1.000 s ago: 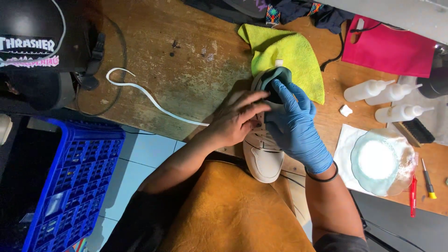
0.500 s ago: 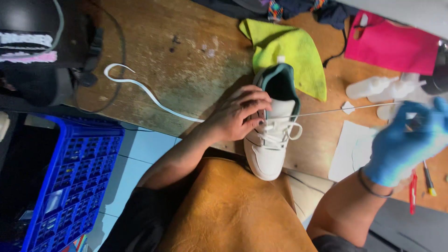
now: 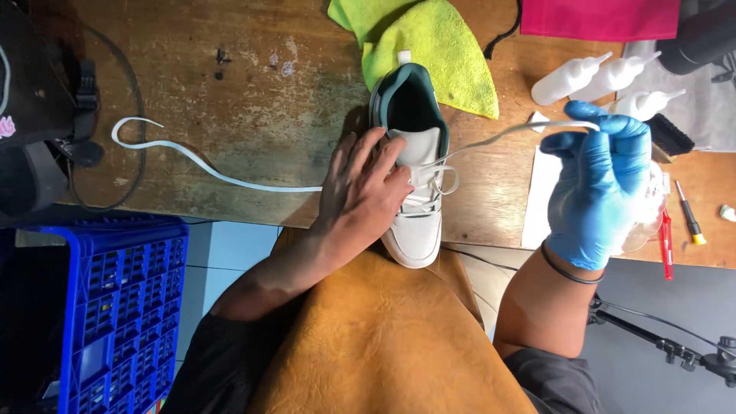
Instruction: The person laces a white sneaker that is resting on their lap. They thread the white laces through the eyelets using both hands, pulling them tight and adjusting the tension to create a neat pattern.
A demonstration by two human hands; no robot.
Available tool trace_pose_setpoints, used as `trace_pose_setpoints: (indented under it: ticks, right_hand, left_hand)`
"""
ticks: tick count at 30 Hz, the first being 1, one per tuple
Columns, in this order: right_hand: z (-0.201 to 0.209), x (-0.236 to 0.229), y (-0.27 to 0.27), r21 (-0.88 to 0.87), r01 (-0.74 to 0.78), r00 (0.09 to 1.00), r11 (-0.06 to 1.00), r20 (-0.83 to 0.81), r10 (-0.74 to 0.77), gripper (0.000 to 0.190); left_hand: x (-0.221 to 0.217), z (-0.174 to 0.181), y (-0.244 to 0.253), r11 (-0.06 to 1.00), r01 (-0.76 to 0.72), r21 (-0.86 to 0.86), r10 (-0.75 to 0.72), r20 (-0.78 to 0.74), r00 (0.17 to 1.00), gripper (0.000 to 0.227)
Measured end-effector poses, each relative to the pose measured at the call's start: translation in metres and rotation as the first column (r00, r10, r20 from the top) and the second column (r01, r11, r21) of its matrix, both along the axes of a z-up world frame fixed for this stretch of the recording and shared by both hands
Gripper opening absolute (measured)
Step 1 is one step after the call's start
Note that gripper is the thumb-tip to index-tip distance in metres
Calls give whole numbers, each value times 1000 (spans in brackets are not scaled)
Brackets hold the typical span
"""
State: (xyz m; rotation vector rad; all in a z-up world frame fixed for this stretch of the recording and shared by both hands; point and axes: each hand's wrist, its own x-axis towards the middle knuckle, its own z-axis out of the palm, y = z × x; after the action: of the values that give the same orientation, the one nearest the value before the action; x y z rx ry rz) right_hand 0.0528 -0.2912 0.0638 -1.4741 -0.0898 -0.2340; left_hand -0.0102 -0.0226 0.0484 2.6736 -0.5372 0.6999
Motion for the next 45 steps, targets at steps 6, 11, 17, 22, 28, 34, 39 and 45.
trace_pose_setpoints:
  ticks: [6, 11, 17, 22, 28, 34, 39, 45]
  right_hand:
    - [-1, -9, 6, 579, -128, 949, 805, -164, 269, 9]
    - [-8, -9, -2, 643, -135, 932, 754, -174, 316, 16]
    - [-8, -1, -2, 628, -37, 935, 778, -253, 249, 11]
    - [-12, 3, 8, 623, -26, 935, 782, -261, 239, 9]
    - [1, 1, 17, 615, -61, 935, 786, -240, 261, 9]
    - [4, -5, 11, 536, 67, 929, 842, -342, 144, 9]
    - [-11, -5, 3, 631, -84, 933, 771, -222, 284, 12]
    - [-12, 4, 9, 638, -108, 945, 762, -173, 279, 4]
  left_hand:
    - [3, -2, -6, 995, 16, -95, -22, -65, 998, 14]
    - [1, 0, 4, 971, 103, -217, -113, -34, 993, 10]
    - [1, -48, 61, 983, 14, -181, -13, 6, 1000, 9]
    - [-2, -42, 65, 982, -37, -186, 40, 13, 999, 28]
    - [0, -21, 16, 996, 86, -36, -82, 115, 990, 21]
    - [-1, -21, 2, 993, -18, -115, 27, 70, 997, 3]
    - [0, -30, 20, 988, -30, -154, 13, -108, 994, 19]
    - [-5, -37, 74, 998, 35, -43, -45, -258, 965, 15]
